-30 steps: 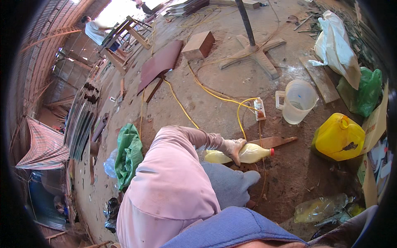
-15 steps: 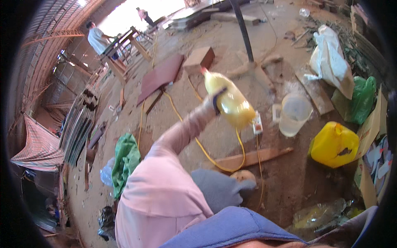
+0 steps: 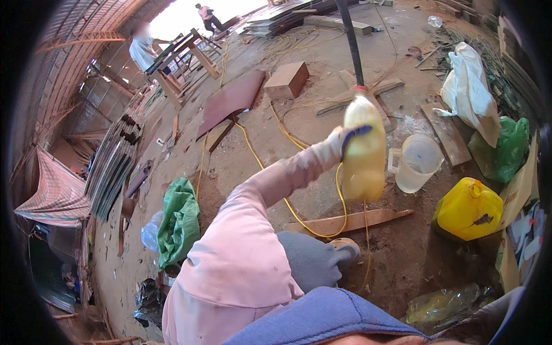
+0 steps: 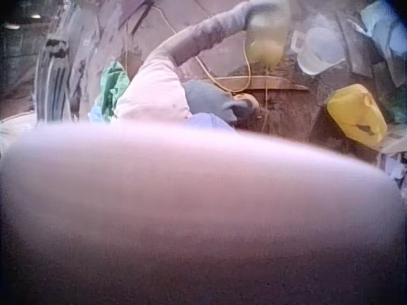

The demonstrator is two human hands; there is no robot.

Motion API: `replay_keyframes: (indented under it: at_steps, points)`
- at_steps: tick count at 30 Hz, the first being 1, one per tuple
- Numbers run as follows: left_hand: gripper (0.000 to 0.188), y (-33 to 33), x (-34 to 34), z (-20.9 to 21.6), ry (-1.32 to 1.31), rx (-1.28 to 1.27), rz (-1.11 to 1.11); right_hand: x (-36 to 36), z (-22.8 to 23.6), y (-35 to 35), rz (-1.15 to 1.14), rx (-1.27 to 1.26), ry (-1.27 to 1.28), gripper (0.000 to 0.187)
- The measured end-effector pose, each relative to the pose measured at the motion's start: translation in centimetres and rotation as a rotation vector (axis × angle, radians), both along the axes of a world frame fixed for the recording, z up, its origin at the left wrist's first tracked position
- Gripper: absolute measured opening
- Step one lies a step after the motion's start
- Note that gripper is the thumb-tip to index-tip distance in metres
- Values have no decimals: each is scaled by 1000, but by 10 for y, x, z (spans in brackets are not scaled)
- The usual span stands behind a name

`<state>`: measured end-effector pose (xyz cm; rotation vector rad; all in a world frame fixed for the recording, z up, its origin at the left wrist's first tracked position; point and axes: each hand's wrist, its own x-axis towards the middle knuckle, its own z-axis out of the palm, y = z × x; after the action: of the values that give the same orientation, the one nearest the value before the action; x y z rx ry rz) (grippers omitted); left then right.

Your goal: The person pours a yellowish liquid from a plastic bottle into a yellow jerrycan, then pours a clear liquid from a pitcher into the same bottle. They shake the bottle to mix the contents and pour the mixture back into the jerrycan. The person repeats this process with a second plastic bottle.

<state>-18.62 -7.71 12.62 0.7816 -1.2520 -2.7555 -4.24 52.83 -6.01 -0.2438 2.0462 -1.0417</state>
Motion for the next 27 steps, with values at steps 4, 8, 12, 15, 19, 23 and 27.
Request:
replay_keyframes:
  at_steps: [4, 8, 12, 15, 19, 23, 27]
  points:
    - [48, 50, 16, -9, 114, -142, -24, 8, -16, -8, -112, 29, -69, 32]
    - [48, 27, 26, 1, -60, -376, -71, 0, 24, -32, 177, 13, 5, 38]
    - [44, 58, 42, 3, -18, -201, 114, 12, -22, -33, 194, 25, 138, 42]
    - [47, 78, 50, 6, -57, -173, -67, 9, -10, -32, 163, -38, 79, 43]
    - [54, 22, -3, 0, -150, -257, -16, 10, -24, -27, 207, -52, 151, 43]
    - [49, 65, 43, 3, -151, -263, -11, 54, -158, 32, 494, 13, 501, 42]
    - [50, 15, 13, 33, -226, -502, 223, 73, -206, 48, 585, 1, 616, 40]
